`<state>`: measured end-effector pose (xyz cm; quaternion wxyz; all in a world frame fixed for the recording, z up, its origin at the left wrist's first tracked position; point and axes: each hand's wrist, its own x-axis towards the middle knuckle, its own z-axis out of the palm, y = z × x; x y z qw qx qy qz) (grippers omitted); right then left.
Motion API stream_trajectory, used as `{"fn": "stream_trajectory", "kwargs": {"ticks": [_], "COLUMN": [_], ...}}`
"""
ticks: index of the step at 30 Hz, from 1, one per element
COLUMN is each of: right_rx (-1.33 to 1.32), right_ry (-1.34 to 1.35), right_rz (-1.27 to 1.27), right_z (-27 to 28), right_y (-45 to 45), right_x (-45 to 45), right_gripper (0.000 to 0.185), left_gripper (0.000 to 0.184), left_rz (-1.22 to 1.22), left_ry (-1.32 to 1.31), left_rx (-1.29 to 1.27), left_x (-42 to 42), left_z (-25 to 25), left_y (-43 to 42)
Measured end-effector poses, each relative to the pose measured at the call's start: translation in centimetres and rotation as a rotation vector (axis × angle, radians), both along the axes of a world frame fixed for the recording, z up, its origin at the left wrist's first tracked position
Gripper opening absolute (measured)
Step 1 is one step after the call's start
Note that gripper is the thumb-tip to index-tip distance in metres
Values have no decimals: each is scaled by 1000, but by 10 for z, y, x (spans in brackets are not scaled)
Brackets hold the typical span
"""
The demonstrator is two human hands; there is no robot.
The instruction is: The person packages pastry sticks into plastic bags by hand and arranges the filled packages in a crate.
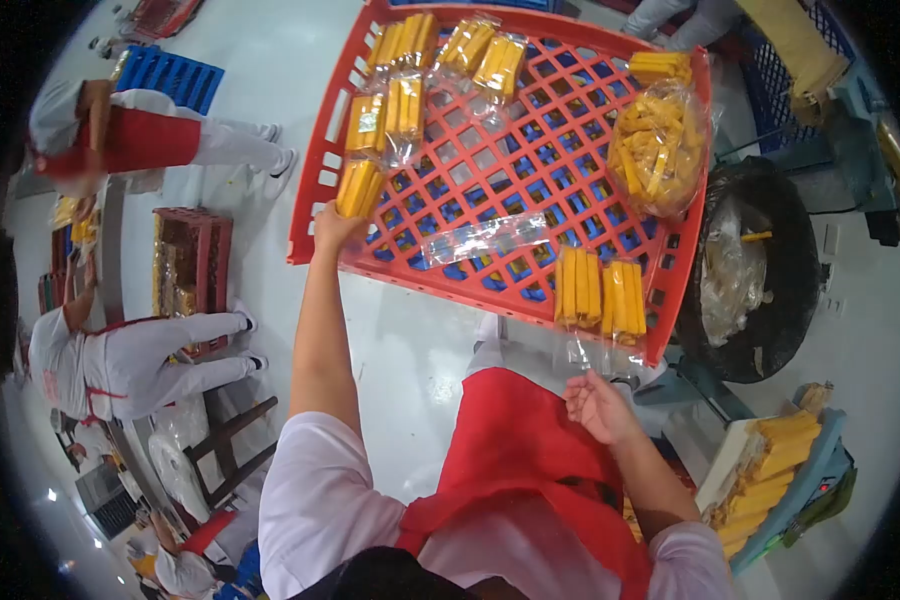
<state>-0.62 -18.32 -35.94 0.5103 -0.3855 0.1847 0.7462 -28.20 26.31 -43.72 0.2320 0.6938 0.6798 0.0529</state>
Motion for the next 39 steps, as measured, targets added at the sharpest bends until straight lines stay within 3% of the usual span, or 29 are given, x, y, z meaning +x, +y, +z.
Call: {"fn": "stream_trajectory", "kwargs": {"ticks": [1, 2, 3, 6, 8, 9, 11, 12, 13, 15, 16, 17, 19, 20, 21, 22, 23, 24, 25, 27, 31, 33, 34, 36, 39], "right_rx": [18, 109, 203, 252, 369, 446, 778, 794, 797, 815, 928, 1035, 1088, 1113, 1133, 1142, 1155, 1158, 1161, 1205, 1198, 1085, 1082, 1157, 1319], "right_ry": [2, -124, -255, -261, -97, 16, 257, 236, 262, 270, 97, -78, -156, -279, -398, -401, -573, -746, -750, -1066, -1047, -544, -545, -285, -435], "right_rz": [8, 95, 176, 65, 89, 137, 270, 262, 173, 81, 99, 117, 19, -13, -50, -60, -90, -118, -121, -106, -103, -229, -233, -80, -232], "right_z": [7, 14, 21, 74, 111, 127, 168, 192, 217, 243, 251, 259, 289, 296, 299, 300, 302, 302, 301, 296, 289, 283, 282, 287, 299], "right_y": [0, 7, 19, 72, 100, 112, 126, 131, 132, 125, 123, 121, 113, 107, 103, 102, 103, 103, 104, 105, 97, 94, 93, 91, 92], "right_x": [9, 21, 31, 53, 55, 56, 46, 40, 35, 41, 47, 51, 55, 58, 61, 62, 62, 62, 61, 57, 62, 64, 63, 63, 51], "right_gripper": [35, 35, 36, 40, 50, 55, 63, 63, 62, 63, 63, 65, 74, 73, 73, 73, 75, 76, 76, 75, 69, 64, 64, 58, 52], "left_gripper": [55, 40, 36, 43, 52, 52, 60, 62, 62, 55, 55, 55, 55, 60, 60, 62, 65, 74, 74, 81, 89, 100, 100, 107, 113], "left_rz": [-37, 3, -7, -59, -468, -498, -880, -1000, -1015, -1109, -1087, -1089, -819, -746, -754, -650, -476, -331, -337, -542, -587, -667, -668, -706, -853], "left_ry": [-238, -733, -867, -986, -930, -939, -406, -227, -234, -9, -82, -89, -159, -418, -419, -1069, -1630, -1729, -1729, -1598, -1718, -1547, -1547, -1437, -1303], "left_rx": [-133, -475, -612, -762, -453, -439, 261, 426, 439, 979, 1054, 1077, 1091, 1045, 1055, 574, 3, -367, -367, -293, -288, -20, -25, 57, 237], "left_x": [3, 6, 16, 36, 60, 74, 101, 113, 122, 142, 149, 155, 167, 174, 181, 191, 198, 201, 209, 221, 221, 218, 216, 213, 211], "left_z": [28, 56, 98, 187, 260, 295, 361, 388, 395, 409, 410, 413, 418, 410, 402, 395, 391, 397, 395, 389, 386, 379, 376, 371, 360], "left_y": [-5, -22, -39, -81, -116, -133, -165, -179, -190, -204, -206, -211, -220, -217, -222, -228, -236, -247, -254, -267, -268, -266, -269, -274, -275]}}
